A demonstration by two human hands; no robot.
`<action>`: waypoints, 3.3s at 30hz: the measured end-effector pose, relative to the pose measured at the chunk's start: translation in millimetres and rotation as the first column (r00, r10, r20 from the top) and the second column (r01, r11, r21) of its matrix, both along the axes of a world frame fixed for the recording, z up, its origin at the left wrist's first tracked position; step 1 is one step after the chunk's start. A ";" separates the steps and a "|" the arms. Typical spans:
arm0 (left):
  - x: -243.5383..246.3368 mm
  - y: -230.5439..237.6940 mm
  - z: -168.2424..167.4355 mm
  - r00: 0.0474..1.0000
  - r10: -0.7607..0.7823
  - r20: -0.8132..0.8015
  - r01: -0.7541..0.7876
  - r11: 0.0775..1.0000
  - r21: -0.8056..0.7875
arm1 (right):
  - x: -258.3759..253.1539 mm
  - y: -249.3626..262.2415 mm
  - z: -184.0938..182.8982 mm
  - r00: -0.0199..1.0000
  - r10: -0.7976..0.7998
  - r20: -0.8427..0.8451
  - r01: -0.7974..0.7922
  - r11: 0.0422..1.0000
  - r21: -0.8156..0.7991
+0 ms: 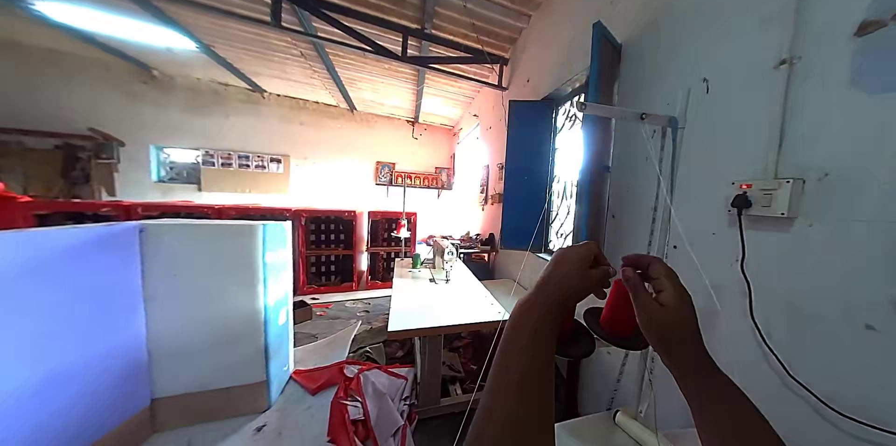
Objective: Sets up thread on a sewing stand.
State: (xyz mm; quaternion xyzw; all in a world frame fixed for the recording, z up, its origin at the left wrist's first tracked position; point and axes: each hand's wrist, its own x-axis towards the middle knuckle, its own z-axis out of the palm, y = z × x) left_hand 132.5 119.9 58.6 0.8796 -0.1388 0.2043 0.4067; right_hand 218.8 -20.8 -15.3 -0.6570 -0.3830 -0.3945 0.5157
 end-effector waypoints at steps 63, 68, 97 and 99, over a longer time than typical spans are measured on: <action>4.1 8.4 -6.5 0.995 -0.096 0.033 0.100 0.981 -0.168 | -6.3 1.8 1.8 0.989 0.129 0.075 -0.128 0.992 -0.020; 8.3 9.7 -8.2 0.994 -0.108 0.034 0.113 0.972 -0.204 | -8.2 5.5 1.1 0.991 0.053 0.123 -0.055 0.998 0.008; 5.5 -0.4 -4.9 0.988 -0.151 -0.019 0.140 0.952 -0.271 | -8.2 10.8 0.5 0.918 -0.303 0.258 0.297 0.953 0.061; 6.9 2.1 -8.5 0.990 -0.141 -0.001 0.138 0.973 -0.183 | -2.0 6.7 -0.6 0.940 -0.239 0.243 0.231 0.971 0.063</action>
